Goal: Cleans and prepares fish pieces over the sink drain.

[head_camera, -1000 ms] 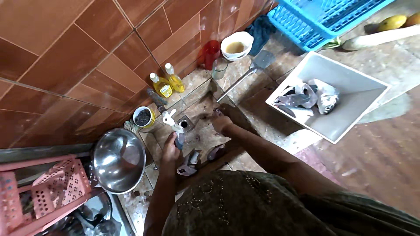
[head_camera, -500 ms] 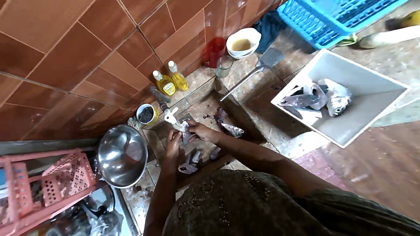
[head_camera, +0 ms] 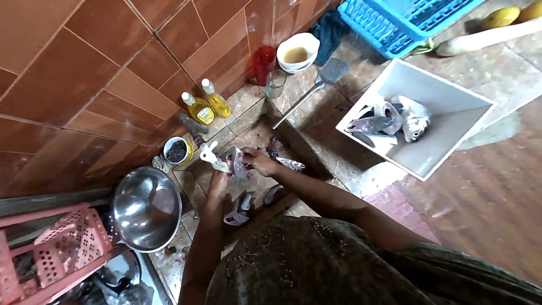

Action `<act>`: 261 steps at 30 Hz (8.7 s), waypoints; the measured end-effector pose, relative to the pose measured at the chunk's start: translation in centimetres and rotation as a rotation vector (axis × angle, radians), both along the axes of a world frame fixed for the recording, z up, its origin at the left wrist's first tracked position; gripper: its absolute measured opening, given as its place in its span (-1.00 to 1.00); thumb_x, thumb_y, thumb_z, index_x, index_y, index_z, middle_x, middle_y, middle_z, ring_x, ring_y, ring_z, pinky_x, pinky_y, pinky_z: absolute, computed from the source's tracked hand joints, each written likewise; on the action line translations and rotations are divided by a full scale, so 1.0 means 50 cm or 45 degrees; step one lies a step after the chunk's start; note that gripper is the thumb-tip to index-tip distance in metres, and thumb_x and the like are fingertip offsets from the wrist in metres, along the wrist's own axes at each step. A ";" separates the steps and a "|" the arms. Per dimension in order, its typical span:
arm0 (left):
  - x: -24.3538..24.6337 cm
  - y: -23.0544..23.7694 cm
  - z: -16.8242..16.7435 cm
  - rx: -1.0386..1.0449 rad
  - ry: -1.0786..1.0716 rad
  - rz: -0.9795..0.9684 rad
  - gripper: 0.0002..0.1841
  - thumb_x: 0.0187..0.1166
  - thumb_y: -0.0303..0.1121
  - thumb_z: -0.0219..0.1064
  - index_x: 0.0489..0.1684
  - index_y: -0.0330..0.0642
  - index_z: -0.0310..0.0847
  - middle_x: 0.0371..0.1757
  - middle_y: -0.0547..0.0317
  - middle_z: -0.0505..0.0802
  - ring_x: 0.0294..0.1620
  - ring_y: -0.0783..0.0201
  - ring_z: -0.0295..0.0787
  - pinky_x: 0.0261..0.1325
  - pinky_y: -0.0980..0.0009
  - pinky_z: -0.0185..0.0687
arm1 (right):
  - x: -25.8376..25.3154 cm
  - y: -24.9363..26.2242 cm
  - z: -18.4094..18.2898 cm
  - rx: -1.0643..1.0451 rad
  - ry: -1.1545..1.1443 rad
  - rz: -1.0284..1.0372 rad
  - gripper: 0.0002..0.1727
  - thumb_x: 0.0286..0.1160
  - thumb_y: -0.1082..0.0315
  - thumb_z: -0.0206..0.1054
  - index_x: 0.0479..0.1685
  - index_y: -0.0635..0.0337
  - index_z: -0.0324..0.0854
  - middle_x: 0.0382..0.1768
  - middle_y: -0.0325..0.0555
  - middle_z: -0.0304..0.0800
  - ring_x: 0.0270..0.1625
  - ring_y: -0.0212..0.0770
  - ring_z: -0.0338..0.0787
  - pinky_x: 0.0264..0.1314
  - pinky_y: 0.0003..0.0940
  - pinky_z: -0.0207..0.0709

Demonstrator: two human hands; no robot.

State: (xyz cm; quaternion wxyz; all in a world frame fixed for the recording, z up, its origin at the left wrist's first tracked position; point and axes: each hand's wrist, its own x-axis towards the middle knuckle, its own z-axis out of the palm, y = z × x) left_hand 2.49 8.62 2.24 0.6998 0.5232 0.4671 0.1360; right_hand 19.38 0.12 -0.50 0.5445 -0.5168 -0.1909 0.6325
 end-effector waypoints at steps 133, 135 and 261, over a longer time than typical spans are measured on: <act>-0.022 -0.004 -0.053 0.174 0.539 0.012 -0.46 0.40 -0.57 0.46 0.45 -0.29 0.52 0.37 -0.19 0.72 0.39 0.01 0.66 0.42 0.01 0.61 | -0.069 0.064 -0.016 0.144 0.004 -0.058 -0.73 0.47 0.65 0.30 0.12 0.33 0.63 0.01 -0.03 0.78 0.01 -0.29 0.74 0.17 -0.30 0.65; -0.019 0.002 -0.049 0.183 0.639 -0.043 -0.50 0.44 -0.51 0.45 0.41 -0.30 0.55 0.32 -0.23 0.74 0.32 -0.04 0.71 0.34 -0.04 0.65 | -0.061 0.070 -0.034 0.123 0.050 -0.144 -0.73 0.44 0.65 0.32 0.10 0.32 0.65 -0.06 -0.02 0.80 -0.07 -0.26 0.76 0.03 -0.29 0.68; -0.239 -0.197 -0.136 1.086 1.165 -1.083 0.04 0.31 0.03 0.57 0.87 -0.06 0.10 0.68 -0.28 0.47 0.63 -0.27 0.44 0.57 -0.24 0.37 | 0.521 -0.560 0.077 -0.784 -1.309 -0.990 -0.38 0.81 0.02 0.10 0.64 0.31 0.39 0.46 0.30 0.60 0.48 0.18 0.63 0.54 0.14 0.48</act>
